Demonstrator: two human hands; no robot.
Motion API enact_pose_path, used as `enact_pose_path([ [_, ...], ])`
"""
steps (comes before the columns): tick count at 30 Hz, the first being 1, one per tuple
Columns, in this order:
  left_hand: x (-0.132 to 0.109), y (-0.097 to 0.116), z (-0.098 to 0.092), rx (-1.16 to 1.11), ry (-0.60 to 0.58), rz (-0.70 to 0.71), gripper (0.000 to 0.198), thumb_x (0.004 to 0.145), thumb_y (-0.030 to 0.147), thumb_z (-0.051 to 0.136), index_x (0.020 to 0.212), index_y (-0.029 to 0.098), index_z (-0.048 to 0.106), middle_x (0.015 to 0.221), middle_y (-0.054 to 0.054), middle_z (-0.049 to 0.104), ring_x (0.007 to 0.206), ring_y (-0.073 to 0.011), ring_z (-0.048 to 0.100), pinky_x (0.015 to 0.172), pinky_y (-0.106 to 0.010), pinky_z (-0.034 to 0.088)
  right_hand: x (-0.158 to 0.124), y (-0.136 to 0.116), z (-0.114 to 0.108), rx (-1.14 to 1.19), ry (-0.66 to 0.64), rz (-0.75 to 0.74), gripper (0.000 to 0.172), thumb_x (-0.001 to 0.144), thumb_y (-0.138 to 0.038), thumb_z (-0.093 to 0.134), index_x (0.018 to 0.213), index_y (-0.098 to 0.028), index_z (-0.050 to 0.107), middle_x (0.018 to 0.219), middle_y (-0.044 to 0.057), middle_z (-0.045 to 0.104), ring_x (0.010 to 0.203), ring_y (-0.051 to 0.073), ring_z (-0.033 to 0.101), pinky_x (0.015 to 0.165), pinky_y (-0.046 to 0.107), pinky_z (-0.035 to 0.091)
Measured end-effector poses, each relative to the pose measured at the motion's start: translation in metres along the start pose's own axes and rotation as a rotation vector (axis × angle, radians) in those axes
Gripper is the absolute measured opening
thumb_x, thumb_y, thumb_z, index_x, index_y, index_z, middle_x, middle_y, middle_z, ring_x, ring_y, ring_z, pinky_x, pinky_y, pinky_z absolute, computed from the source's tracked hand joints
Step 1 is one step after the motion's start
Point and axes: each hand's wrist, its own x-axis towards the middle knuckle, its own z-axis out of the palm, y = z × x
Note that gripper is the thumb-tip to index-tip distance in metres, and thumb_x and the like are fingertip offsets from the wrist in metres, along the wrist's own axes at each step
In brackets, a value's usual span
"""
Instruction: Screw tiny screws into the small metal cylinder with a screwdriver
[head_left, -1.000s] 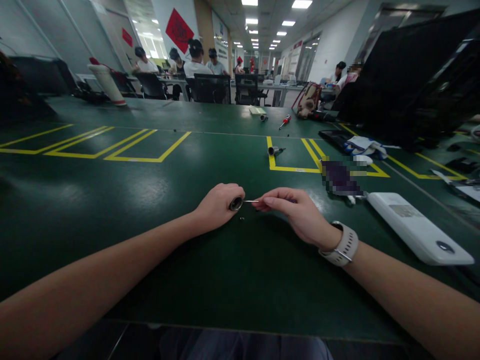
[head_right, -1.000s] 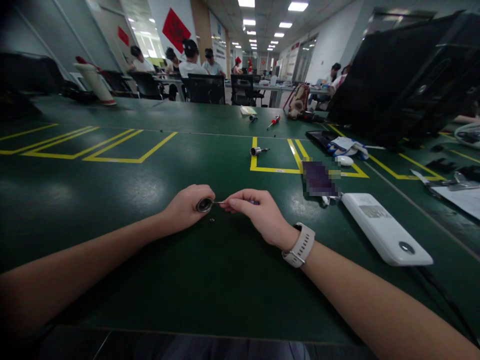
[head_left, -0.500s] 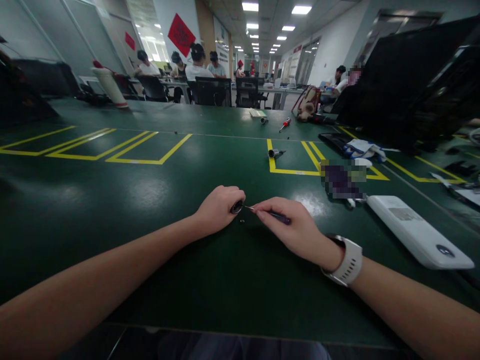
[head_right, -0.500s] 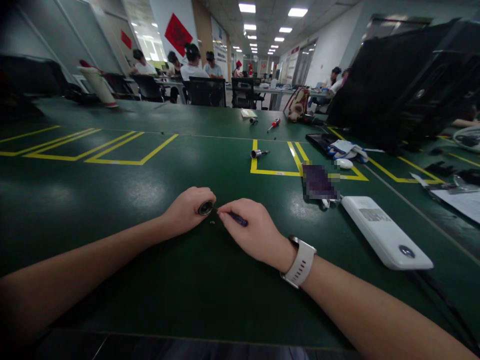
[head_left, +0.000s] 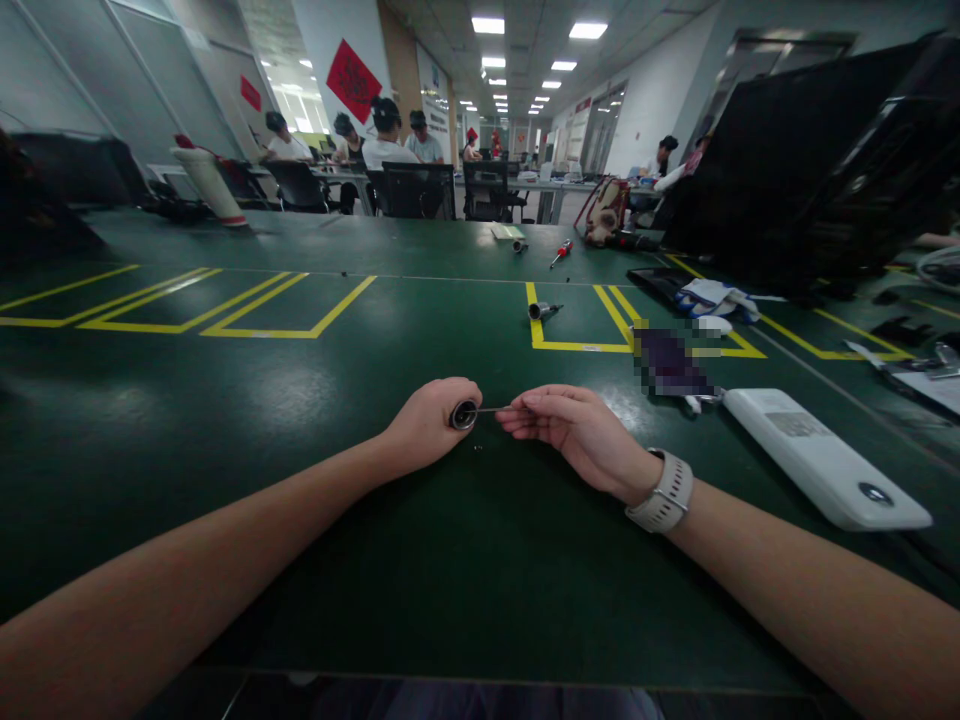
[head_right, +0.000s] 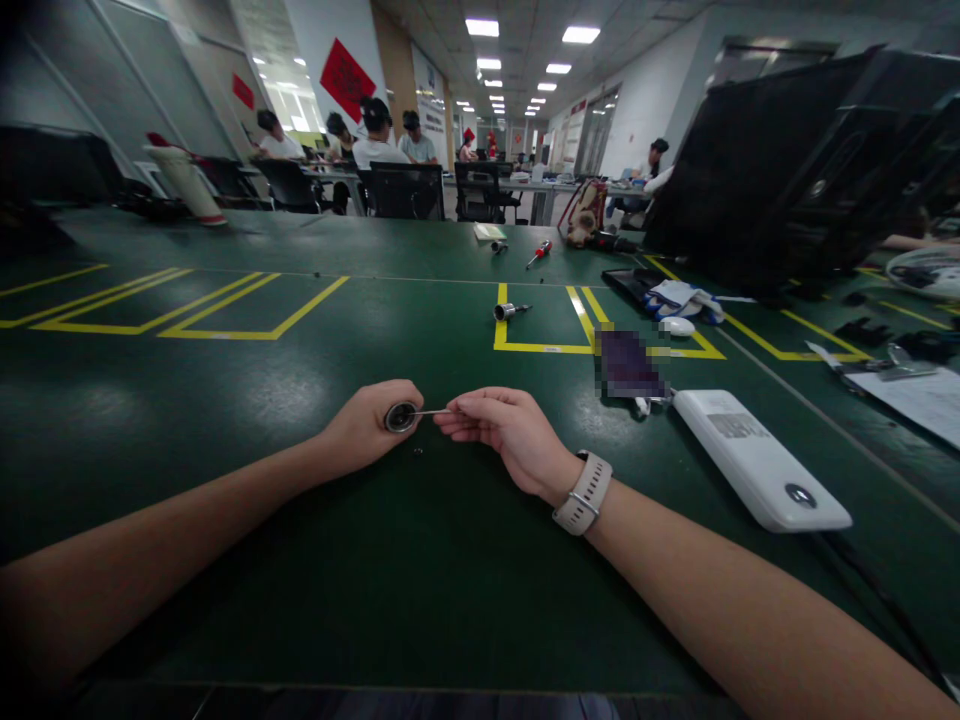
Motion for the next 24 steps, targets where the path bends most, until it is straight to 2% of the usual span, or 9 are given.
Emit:
enact_pose_path([
  [3,0.001,0.001,-0.001,0.043,-0.014,-0.009,0.006,0.075,0.013,0.049,0.071,0.017,0.05,0.071,0.0,0.055,0.066,-0.0142,0.052,0.061,-0.027,0.039,-0.004,-0.003,0.0,-0.141,0.018,-0.098,0.013,0.079,-0.025,0.061,0.083,-0.015,0.069,0.085,0.006,0.071,0.082,0.017,0.065,0.081,0.036,0.05],
  [6,0.001,0.004,-0.002,0.111,-0.033,0.006,0.006,0.074,0.011,0.049,0.072,0.017,0.052,0.071,-0.001,0.056,0.067,-0.0154,0.052,0.064,-0.029,0.038,-0.009,-0.006,0.002,-0.421,0.022,-0.219,0.016,0.081,-0.028,0.059,0.086,-0.017,0.07,0.089,0.006,0.07,0.086,0.018,0.064,0.083,0.038,0.049],
  [8,0.001,0.006,-0.002,0.154,-0.063,0.033,0.008,0.074,0.01,0.048,0.073,0.017,0.052,0.071,-0.002,0.056,0.067,-0.0161,0.052,0.064,-0.03,0.038,-0.011,-0.006,0.004,-0.514,0.014,-0.235,0.016,0.082,-0.027,0.059,0.087,-0.017,0.07,0.09,0.006,0.069,0.088,0.019,0.063,0.083,0.039,0.048],
  [10,0.001,0.008,-0.003,0.173,-0.085,0.046,0.008,0.075,0.01,0.047,0.074,0.016,0.053,0.072,-0.002,0.056,0.067,-0.0167,0.052,0.064,-0.03,0.037,-0.01,-0.006,0.004,-0.438,0.012,-0.196,0.014,0.081,-0.025,0.06,0.085,-0.016,0.07,0.088,0.006,0.07,0.087,0.019,0.064,0.083,0.038,0.048],
  [14,0.002,0.006,-0.002,0.154,-0.069,0.024,0.008,0.074,0.009,0.048,0.074,0.016,0.052,0.073,-0.003,0.057,0.068,-0.0167,0.052,0.066,-0.03,0.038,-0.003,-0.005,0.001,-0.133,0.013,-0.053,0.01,0.078,-0.022,0.062,0.079,-0.014,0.069,0.083,0.006,0.071,0.082,0.016,0.066,0.081,0.034,0.048],
  [17,0.002,0.004,0.0,0.114,-0.052,0.005,0.008,0.073,0.009,0.049,0.073,0.017,0.051,0.073,-0.002,0.056,0.068,-0.0158,0.052,0.066,-0.029,0.039,0.001,-0.005,-0.003,-0.031,0.002,0.012,0.01,0.077,-0.021,0.063,0.079,-0.014,0.069,0.085,0.007,0.072,0.081,0.015,0.066,0.082,0.033,0.048],
  [21,0.003,0.003,0.0,0.056,-0.045,0.013,0.006,0.076,0.012,0.048,0.073,0.017,0.05,0.073,-0.001,0.056,0.067,-0.0149,0.052,0.064,-0.028,0.039,0.0,-0.006,-0.004,-0.075,-0.002,-0.023,0.01,0.078,-0.022,0.062,0.079,-0.014,0.069,0.085,0.007,0.072,0.081,0.016,0.066,0.083,0.035,0.048],
  [24,0.003,0.004,0.0,0.088,-0.05,0.014,0.006,0.075,0.012,0.048,0.074,0.017,0.05,0.074,-0.002,0.057,0.068,-0.0156,0.053,0.066,-0.029,0.039,-0.006,-0.008,-0.002,-0.332,-0.01,-0.163,0.012,0.08,-0.024,0.061,0.083,-0.016,0.07,0.087,0.006,0.071,0.085,0.017,0.065,0.083,0.036,0.048],
])
